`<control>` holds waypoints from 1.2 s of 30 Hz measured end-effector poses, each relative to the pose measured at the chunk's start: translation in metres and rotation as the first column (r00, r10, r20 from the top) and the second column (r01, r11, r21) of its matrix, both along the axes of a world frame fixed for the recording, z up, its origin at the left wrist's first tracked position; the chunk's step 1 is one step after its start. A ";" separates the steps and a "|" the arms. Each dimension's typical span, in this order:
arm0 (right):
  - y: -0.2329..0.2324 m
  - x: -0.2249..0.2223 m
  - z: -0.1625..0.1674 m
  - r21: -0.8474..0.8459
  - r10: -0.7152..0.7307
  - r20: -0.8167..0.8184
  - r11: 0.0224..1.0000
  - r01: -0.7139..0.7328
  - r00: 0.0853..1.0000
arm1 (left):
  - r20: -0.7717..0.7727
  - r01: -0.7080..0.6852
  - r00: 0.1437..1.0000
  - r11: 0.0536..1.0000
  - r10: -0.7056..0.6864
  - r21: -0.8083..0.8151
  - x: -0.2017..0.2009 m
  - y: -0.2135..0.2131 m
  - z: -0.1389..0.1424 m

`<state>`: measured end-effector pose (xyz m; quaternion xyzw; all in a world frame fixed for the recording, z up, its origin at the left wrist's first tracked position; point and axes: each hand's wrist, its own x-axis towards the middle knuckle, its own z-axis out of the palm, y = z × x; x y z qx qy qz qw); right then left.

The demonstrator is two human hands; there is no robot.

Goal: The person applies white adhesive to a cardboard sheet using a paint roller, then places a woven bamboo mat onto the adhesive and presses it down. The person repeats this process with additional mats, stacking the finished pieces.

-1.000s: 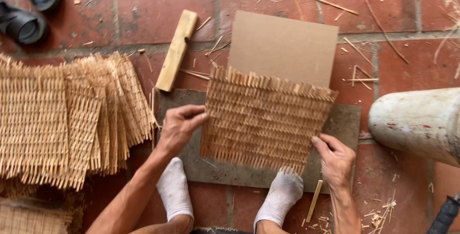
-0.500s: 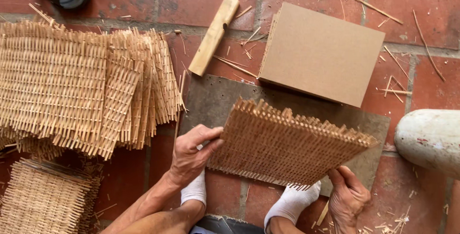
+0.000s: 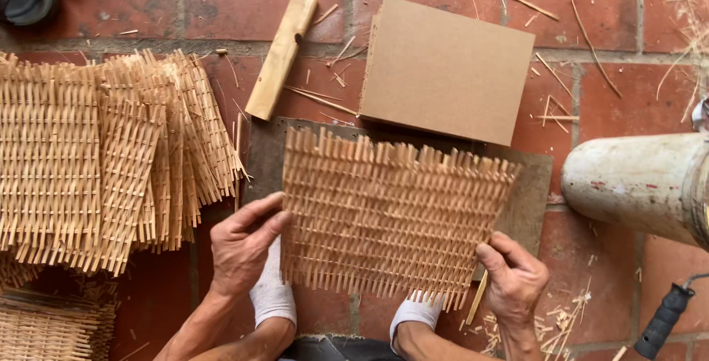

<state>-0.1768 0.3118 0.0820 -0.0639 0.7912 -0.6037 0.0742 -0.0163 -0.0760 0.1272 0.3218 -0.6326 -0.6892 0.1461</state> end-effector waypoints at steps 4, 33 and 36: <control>-0.017 -0.027 0.028 0.037 0.058 0.185 0.997 -0.066 0.981 | 0.118 0.002 0.993 1.000 0.000 -0.025 -0.007 -0.009 0.003; -0.084 -0.073 0.020 0.129 0.137 0.091 0.981 -0.148 0.986 | -0.049 0.040 0.998 0.996 -0.037 0.075 -0.035 -0.037 0.008; -0.104 -0.090 0.028 0.130 0.195 0.068 0.971 -0.203 0.978 | -0.188 0.010 0.982 0.994 0.011 0.112 -0.038 -0.048 0.024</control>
